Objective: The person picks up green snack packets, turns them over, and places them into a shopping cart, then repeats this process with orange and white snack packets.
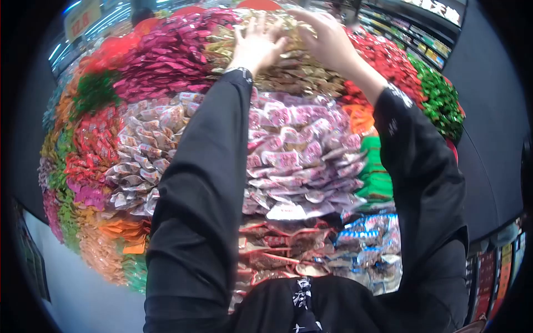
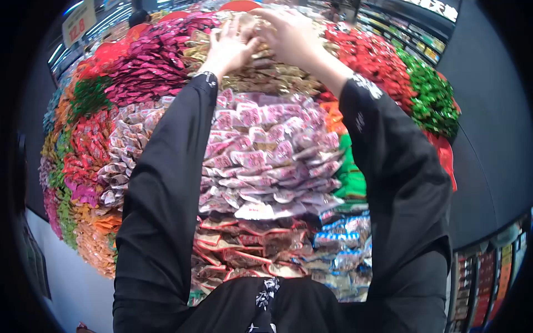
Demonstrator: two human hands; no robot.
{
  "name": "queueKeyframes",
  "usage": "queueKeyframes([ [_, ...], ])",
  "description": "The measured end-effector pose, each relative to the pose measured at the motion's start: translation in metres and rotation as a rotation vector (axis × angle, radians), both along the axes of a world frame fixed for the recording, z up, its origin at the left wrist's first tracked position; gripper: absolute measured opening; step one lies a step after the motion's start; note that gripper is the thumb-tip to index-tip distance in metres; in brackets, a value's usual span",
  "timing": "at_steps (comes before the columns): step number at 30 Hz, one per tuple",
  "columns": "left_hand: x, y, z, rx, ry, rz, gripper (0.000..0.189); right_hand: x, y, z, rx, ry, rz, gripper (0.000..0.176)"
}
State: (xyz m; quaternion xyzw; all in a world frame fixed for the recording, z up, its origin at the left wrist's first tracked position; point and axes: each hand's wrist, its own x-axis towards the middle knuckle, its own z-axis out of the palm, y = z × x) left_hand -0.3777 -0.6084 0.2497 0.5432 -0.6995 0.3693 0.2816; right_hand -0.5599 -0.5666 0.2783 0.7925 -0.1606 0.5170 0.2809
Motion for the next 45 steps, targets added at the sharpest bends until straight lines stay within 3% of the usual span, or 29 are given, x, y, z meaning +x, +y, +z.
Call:
queueKeyframes([
  [1, -0.002, 0.001, 0.004, 0.097, 0.016, 0.033, 0.060, -0.013, 0.044, -0.012, -0.021, 0.084, 0.005, 0.033],
  [3, -0.002, 0.001, 0.001, 0.066, -0.003, 0.061, 0.062, -0.048, 0.131, -0.037, 0.227, 0.169, 0.038, 0.034],
  [4, 0.000, 0.001, 0.003, 0.088, -0.001, 0.080, 0.062, -0.069, 0.167, -0.050, 0.234, 0.202, 0.027, 0.043],
  [6, 0.010, -0.016, 0.000, 0.095, -0.010, 0.105, 0.063, -0.114, 0.243, -0.074, 0.351, 0.193, -0.180, 0.046],
  [8, 0.003, 0.017, 0.009, 0.176, -0.130, 0.220, 0.064, -0.161, 0.304, -0.103, 0.527, -0.027, -0.299, 0.044],
  [9, 0.012, 0.008, 0.006, 0.088, -0.084, 0.033, 0.060, -0.180, 0.337, -0.117, 0.686, -0.188, -0.356, 0.045],
  [10, 0.003, 0.037, 0.019, 0.136, -0.417, 0.251, 0.060, -0.210, 0.361, -0.142, 0.706, -0.261, -0.438, 0.045],
  [13, 0.005, 0.016, 0.025, -0.325, -0.382, -0.220, 0.060, -0.257, 0.452, -0.215, 0.922, -0.766, -0.445, 0.051],
  [15, -0.039, 0.063, 0.036, -0.133, -0.635, 0.272, 0.058, -0.264, 0.517, -0.256, 0.944, -0.850, -0.549, 0.053],
  [17, -0.062, 0.015, 0.028, -0.329, -0.311, -0.408, 0.056, -0.252, 0.571, -0.286, 0.899, -0.929, -0.695, 0.049],
  [19, -0.116, 0.100, 0.023, -0.339, -0.390, -0.417, 0.053, -0.235, 0.615, -0.307, 0.902, -1.013, -0.852, 0.048],
  [21, -0.160, 0.196, 0.019, 0.113, -0.357, -0.638, 0.061, -0.224, 0.649, -0.328, 0.913, -1.073, -0.930, 0.047],
  [22, -0.176, 0.232, 0.013, 0.100, -0.413, -0.649, 0.058, -0.217, 0.665, -0.339, 0.935, -1.106, -0.985, 0.046],
  [23, -0.190, 0.261, 0.006, 0.086, -0.471, -0.850, 0.059, -0.211, 0.677, -0.351, 0.932, -1.131, -1.008, 0.046],
  [25, -0.219, 0.307, -0.010, -0.001, -0.665, -0.955, 0.058, -0.205, 0.694, -0.377, 0.983, -1.152, -1.035, 0.043],
  [27, -0.238, 0.363, -0.030, 0.228, -0.722, -1.228, 0.057, -0.197, 0.704, -0.406, 1.034, -1.159, -1.061, 0.042],
  [29, -0.259, 0.406, -0.057, 0.164, -0.902, -1.436, 0.056, -0.187, 0.710, -0.431, 1.116, -1.139, -1.058, 0.039],
  [31, -0.281, 0.440, -0.093, 0.304, -1.003, -1.551, 0.062, -0.177, 0.716, -0.452, 1.205, -1.040, -1.111, 0.036],
  [33, -0.307, 0.475, -0.145, 0.165, -0.963, -1.701, 0.047, -0.176, 0.727, -0.487, 1.282, -1.025, -1.140, 0.034],
  [35, -0.328, 0.508, -0.209, 0.386, -0.975, -1.818, 0.040, -0.171, 0.732, -0.509, 1.406, -1.106, -1.157, 0.033],
  [39, -0.342, 0.551, -0.357, 0.661, -1.034, -1.694, 0.033, -0.157, 0.746, -0.560, 1.347, -1.039, -1.139, 0.028],
  [42, -0.324, 0.548, -0.464, 0.854, -0.909, -1.479, 0.036, -0.146, 0.758, -0.574, 1.397, -1.005, -1.159, 0.031],
  [44, -0.297, 0.536, -0.513, 0.922, -0.878, -1.312, 0.041, -0.134, 0.767, -0.581, 1.663, -0.959, -1.178, 0.040],
  [45, -0.285, 0.529, -0.531, 0.897, -0.854, -1.233, 0.043, -0.131, 0.773, -0.593, 1.678, -0.972, -1.173, 0.040],
])
